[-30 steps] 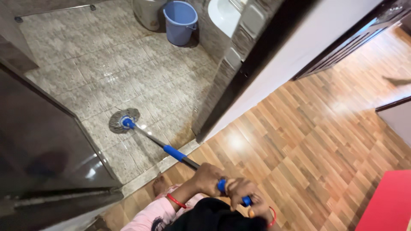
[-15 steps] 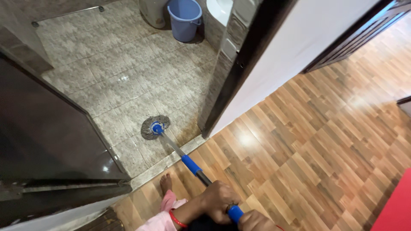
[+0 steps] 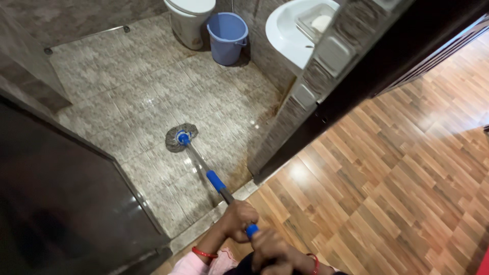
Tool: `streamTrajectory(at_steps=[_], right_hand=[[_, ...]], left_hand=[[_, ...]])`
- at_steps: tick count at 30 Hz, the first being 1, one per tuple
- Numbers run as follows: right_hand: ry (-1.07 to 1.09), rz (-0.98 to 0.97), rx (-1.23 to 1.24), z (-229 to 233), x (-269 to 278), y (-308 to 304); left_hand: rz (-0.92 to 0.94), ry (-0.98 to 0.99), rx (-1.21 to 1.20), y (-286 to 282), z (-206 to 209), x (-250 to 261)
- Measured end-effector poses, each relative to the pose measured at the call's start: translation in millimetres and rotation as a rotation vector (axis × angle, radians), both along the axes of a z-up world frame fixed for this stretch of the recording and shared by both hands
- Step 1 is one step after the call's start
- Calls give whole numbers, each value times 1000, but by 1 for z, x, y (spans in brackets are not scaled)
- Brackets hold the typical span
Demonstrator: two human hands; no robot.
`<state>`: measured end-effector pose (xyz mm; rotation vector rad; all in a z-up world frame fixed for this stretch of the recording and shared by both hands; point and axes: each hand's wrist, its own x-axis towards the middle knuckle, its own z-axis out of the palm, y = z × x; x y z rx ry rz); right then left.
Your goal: The person mops the tiled floor of a bathroom using a long-handled mop, moving it around the base of the toilet and sink.
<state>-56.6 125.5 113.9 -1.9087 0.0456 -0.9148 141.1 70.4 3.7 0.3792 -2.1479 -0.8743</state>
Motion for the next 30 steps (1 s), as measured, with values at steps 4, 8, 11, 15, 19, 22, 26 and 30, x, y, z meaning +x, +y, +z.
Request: streamTrajectory(at_steps=[4, 8, 11, 15, 19, 22, 26, 30], right_hand=[[64, -217, 33, -22, 68, -49], [54, -253, 145, -45, 117, -83], [-53, -130, 386, -67, 126, -100], [96, 135, 483, -98, 103, -104], [272, 66, 480, -108, 80, -71], [372, 39, 394, -92, 60, -44], [389, 76, 198, -57, 30, -16], [394, 58, 3, -25, -7, 17]], left_hand=[[176, -57, -34, -57, -20, 56], [238, 52, -31, -93, -35, 102], [361, 42, 49, -95, -54, 121], [255, -124, 69, -79, -81, 114], [168, -328, 88, -53, -98, 99], [147, -298, 89, -26, -96, 79], [157, -110, 109, 16, -73, 42], [147, -208, 114, 55, -54, -8]])
